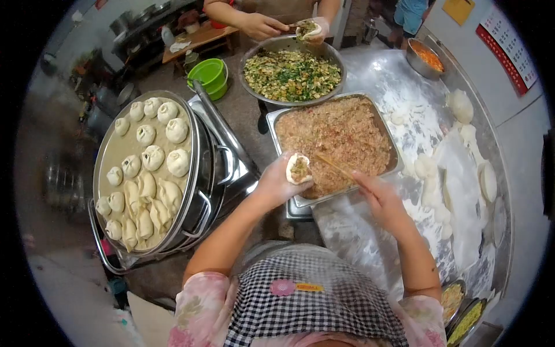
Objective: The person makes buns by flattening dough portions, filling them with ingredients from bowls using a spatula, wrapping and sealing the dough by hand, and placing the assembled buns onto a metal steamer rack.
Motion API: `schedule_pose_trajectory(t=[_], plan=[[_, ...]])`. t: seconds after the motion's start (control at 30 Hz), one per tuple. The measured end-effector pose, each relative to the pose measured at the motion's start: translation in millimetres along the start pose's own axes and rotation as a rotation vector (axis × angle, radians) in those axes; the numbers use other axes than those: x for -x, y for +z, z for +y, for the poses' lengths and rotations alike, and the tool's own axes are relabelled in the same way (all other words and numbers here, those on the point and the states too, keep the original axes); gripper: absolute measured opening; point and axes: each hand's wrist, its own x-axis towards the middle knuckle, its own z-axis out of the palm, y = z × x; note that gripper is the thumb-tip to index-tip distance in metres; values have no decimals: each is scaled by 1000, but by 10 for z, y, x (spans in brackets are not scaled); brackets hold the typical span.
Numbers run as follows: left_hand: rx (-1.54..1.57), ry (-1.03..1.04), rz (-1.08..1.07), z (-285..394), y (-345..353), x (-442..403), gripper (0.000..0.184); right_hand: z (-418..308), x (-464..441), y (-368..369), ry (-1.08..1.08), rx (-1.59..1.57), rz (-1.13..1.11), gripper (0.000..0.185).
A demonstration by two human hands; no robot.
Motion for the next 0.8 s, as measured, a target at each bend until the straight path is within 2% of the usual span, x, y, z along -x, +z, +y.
schedule_pose_trajectory(t=[0.03, 0.23, 0.33, 0.43, 0.53, 0.57, 0.63, 0.7, 0.73, 0.8], plan=[[3, 59, 6, 68, 2, 9, 47, -117, 6, -20, 107, -40, -113, 38], [-271, 34, 16, 202, 11, -11, 48, -285, 81, 167, 115, -77, -237, 36], [-395, 113, 107, 175, -9, 19, 50, -201, 23, 262, 517, -675, -461, 35], [-288, 216, 161, 23, -45, -73, 52, -162, 33, 323, 626, -1346, -535, 30], [-232, -13, 28, 127, -100, -167, 53, -129, -35, 300, 618, -1380, -408, 34], [-494, 119, 105, 102, -111, -208, 53, -46, -79, 236, 559, -1426, -357, 34], [-390, 58, 75, 114, -152, -235, 54, 263, -137, 22, 442, -1506, -254, 34], [-271, 20, 22, 189, -195, -231, 53, 546, -71, -18, 232, -119, -60, 31], [-110, -6, -24, 154, -187, -220, 53, 637, -62, 10, 101, 568, 41, 29], [209, -40, -113, 64, -146, -230, 51, 652, -61, 161, 85, 206, 193, 25]])
